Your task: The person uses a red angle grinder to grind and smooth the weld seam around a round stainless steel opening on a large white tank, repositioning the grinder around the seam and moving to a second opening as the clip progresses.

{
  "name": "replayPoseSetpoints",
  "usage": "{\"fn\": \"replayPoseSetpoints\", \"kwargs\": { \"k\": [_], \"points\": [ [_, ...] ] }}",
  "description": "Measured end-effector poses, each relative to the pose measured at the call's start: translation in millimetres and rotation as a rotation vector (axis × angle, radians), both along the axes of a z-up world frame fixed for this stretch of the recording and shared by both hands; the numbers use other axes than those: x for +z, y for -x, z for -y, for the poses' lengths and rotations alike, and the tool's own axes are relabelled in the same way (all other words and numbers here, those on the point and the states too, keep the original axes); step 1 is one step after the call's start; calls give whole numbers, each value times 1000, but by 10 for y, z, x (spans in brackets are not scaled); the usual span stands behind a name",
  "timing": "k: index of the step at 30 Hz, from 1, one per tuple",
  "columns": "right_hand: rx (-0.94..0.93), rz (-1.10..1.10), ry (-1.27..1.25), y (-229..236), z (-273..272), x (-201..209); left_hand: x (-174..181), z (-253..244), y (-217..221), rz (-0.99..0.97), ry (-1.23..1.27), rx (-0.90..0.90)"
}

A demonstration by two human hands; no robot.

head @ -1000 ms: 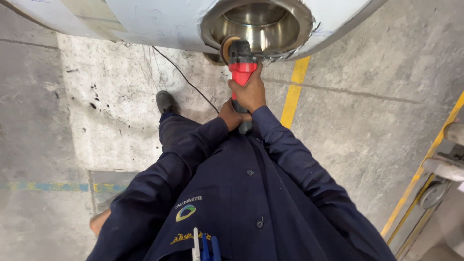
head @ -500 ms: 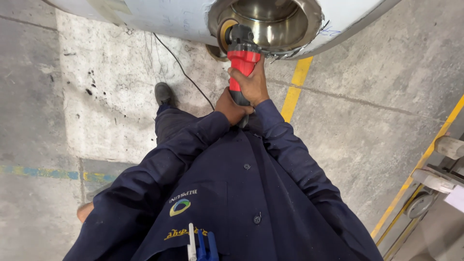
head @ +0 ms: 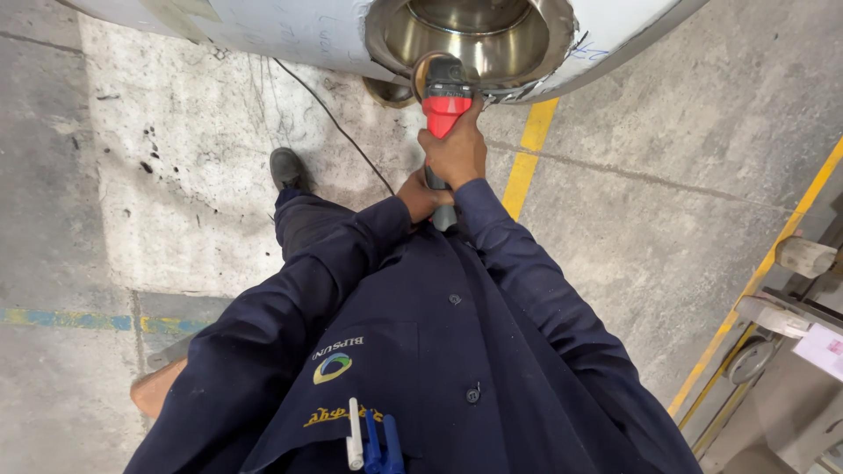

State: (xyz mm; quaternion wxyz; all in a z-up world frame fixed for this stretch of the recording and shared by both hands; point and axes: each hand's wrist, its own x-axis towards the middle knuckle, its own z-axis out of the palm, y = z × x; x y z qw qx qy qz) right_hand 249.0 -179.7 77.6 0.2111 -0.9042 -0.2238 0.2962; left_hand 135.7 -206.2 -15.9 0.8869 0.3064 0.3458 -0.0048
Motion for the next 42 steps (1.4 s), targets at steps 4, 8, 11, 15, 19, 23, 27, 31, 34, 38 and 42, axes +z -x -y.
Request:
{"fn": "replayPoseSetpoints", "kwargs": {
  "k": [4, 8, 11, 15, 19, 23, 27, 31, 34, 38, 42],
  "points": [
    [19, 78, 36, 50, -12, 112, -159, 30, -17, 114, 45, 34],
    [34, 106, 50, 43, -5, 53, -103, -22, -3, 158, 30, 6],
    [37, 92, 54, 33, -58, -8, -25, -132, 16, 114, 35, -21],
    [20, 25, 52, 25, -92, -28, 85, -210, 40, -34, -27, -46],
    [-4, -49, -67, 6, -57, -109, 103, -247, 61, -161, -233, -94],
    [-15, -159, -292, -16, -16, -197, 324, -323, 77, -221, -374, -88],
    [-49, -330, -472, -18, -38, -136, 610, -391, 91, -325, -435, -117],
    [-55, -407, -496, -20, -64, -59, 781, -452, 98, -376, -460, -141],
    [-87, -469, -499, -12, -80, -22, 753, -428, 99, -363, -540, -79],
    [-73, -424, -464, -39, -99, -63, 707, -426, 83, -338, -466, -79],
    [-60, -341, -389, -35, -69, -97, 541, -345, 64, -272, -397, -55]
  ]
}}
